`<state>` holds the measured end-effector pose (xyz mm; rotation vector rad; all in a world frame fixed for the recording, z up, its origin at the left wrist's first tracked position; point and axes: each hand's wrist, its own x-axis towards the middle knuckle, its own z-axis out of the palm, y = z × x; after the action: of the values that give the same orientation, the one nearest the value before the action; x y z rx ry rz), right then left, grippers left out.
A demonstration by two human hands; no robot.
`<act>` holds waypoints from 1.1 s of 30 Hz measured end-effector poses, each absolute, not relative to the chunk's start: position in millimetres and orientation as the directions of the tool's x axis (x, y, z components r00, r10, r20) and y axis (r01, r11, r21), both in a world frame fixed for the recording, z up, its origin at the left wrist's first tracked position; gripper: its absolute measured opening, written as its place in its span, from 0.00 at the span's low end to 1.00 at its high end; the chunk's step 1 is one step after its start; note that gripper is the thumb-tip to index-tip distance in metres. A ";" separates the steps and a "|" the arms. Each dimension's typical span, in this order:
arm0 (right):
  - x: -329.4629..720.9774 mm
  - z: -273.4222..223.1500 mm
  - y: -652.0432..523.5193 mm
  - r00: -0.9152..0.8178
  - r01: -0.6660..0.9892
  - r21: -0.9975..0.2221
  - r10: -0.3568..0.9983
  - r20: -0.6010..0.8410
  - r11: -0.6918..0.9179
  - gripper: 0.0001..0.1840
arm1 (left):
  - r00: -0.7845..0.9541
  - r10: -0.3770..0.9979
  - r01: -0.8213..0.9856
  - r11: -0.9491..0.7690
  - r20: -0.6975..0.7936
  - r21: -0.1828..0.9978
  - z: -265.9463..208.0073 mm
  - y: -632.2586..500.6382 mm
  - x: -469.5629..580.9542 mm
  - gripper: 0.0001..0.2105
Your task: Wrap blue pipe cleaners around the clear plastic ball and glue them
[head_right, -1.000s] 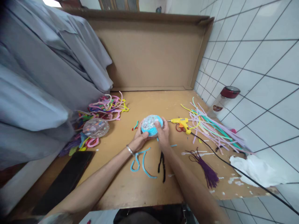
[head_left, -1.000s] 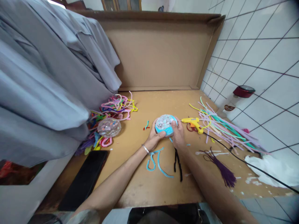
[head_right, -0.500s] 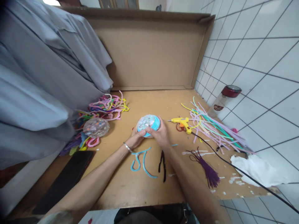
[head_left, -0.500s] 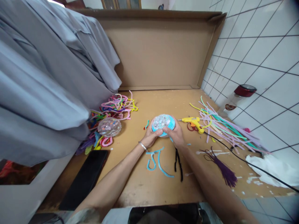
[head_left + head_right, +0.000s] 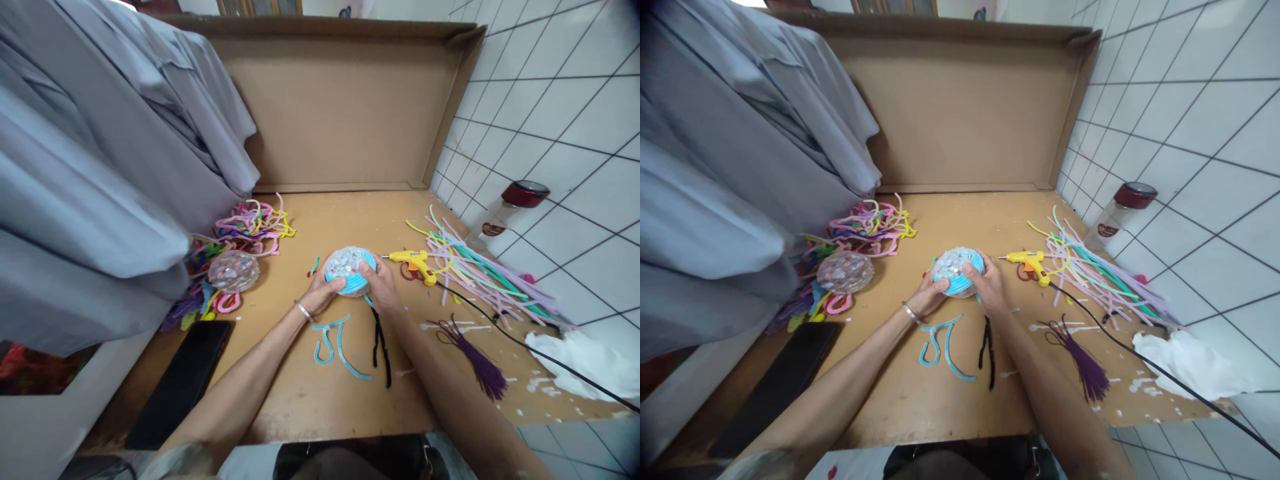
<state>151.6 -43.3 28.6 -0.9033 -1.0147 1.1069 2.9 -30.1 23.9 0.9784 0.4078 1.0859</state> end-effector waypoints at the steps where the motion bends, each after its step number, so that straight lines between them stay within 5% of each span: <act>1: 151.4 29.6 -43.3 0.140 -0.291 -0.936 0.976 0.166 0.200 0.37 | 0.454 0.875 -0.551 0.125 0.170 0.825 23.3 -29.7 2.5 0.48; 10: 145.6 48.2 -53.7 -0.025 -0.425 -0.901 0.994 0.106 0.086 0.34 | 0.475 0.859 -0.547 0.121 0.189 0.828 18.6 -25.4 0.5 0.48; 16: 142.1 42.3 -51.2 0.070 -0.404 -0.906 0.992 0.108 0.127 0.39 | 0.445 0.873 -0.567 0.102 0.200 0.818 16.2 -25.1 4.6 0.49; 23: 137.5 32.9 -51.3 0.441 -0.094 -0.959 0.875 0.203 0.269 0.54 | 0.402 0.914 -0.581 0.210 0.054 0.786 23.0 -34.9 13.1 0.38; 28: 135.0 29.5 -54.1 0.448 0.171 -0.937 0.823 0.348 0.303 0.53 | 0.453 0.889 -0.598 0.251 0.063 0.762 26.1 -45.0 21.3 0.38; 33: 133.4 28.8 -54.8 0.437 0.219 -0.920 0.810 0.391 0.326 0.48 | 0.401 0.915 -0.597 0.224 0.045 0.770 28.0 -47.6 23.2 0.38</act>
<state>133.4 -54.8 28.8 -1.2123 -1.0888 0.5098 23.2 -47.6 28.0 0.8034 0.4720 1.0981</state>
